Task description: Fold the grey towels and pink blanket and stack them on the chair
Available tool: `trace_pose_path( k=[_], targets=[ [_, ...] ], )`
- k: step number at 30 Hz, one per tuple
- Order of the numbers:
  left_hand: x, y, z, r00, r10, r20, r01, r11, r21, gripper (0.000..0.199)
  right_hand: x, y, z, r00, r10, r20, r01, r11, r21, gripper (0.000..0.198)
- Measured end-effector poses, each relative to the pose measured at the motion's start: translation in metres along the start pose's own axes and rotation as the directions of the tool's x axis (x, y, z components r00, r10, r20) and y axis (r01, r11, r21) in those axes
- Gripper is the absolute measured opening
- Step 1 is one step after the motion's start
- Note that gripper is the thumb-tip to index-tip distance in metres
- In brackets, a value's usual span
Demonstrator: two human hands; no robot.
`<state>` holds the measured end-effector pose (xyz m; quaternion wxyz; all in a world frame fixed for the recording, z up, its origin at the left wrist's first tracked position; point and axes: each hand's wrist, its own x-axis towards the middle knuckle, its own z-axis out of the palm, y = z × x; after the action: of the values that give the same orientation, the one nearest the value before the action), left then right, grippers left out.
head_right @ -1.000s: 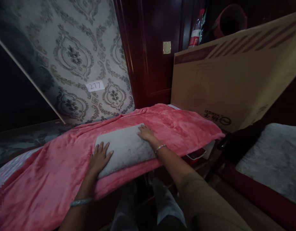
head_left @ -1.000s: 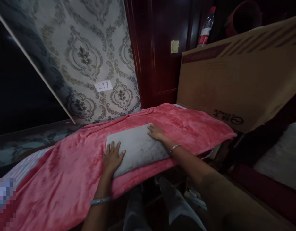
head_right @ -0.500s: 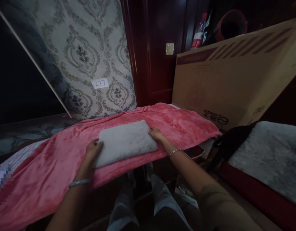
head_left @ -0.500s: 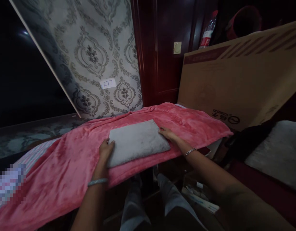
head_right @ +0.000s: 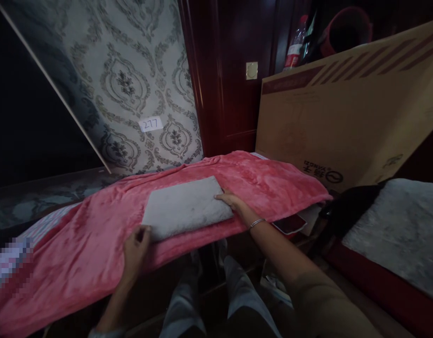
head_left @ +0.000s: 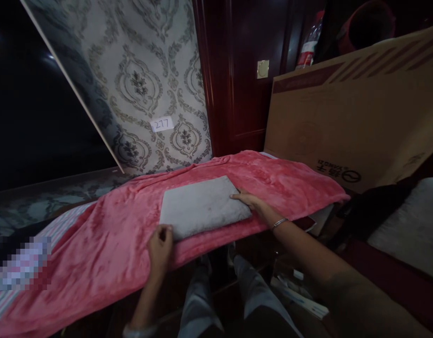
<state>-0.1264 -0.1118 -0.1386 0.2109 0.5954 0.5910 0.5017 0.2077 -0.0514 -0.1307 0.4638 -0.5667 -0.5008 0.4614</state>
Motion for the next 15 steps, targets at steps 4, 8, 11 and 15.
trace_pose_path(
  k=[4, 8, 11, 15],
  targets=[
    [-0.054, 0.018, 0.026, 0.834, -0.298, 0.464, 0.519, 0.707, -0.480, 0.032, -0.004, -0.019, 0.002, 0.999, 0.029, 0.014, -0.030, 0.997, 0.078, 0.064],
    [-0.055, 0.042, 0.041, 0.706, -0.447, 0.549, 0.680, 0.212, -0.702, 0.017, -0.030, -0.033, 0.003, 1.000, -0.030, 0.005, 0.029, 0.986, 0.161, 0.075],
    [-0.048, 0.048, 0.044, 0.743, -0.509, 0.435, 0.551, 0.095, -0.829, 0.016, -0.067, -0.017, 0.007, 0.998, -0.064, 0.029, 0.053, 0.954, 0.297, 0.078],
    [-0.050, 0.043, 0.048, 0.738, -0.584, 0.337, 0.486, 0.116, -0.866, 0.032, -0.107, 0.030, 0.006, 0.997, 0.032, 0.067, -0.055, 0.924, 0.379, 0.080]
  ],
)
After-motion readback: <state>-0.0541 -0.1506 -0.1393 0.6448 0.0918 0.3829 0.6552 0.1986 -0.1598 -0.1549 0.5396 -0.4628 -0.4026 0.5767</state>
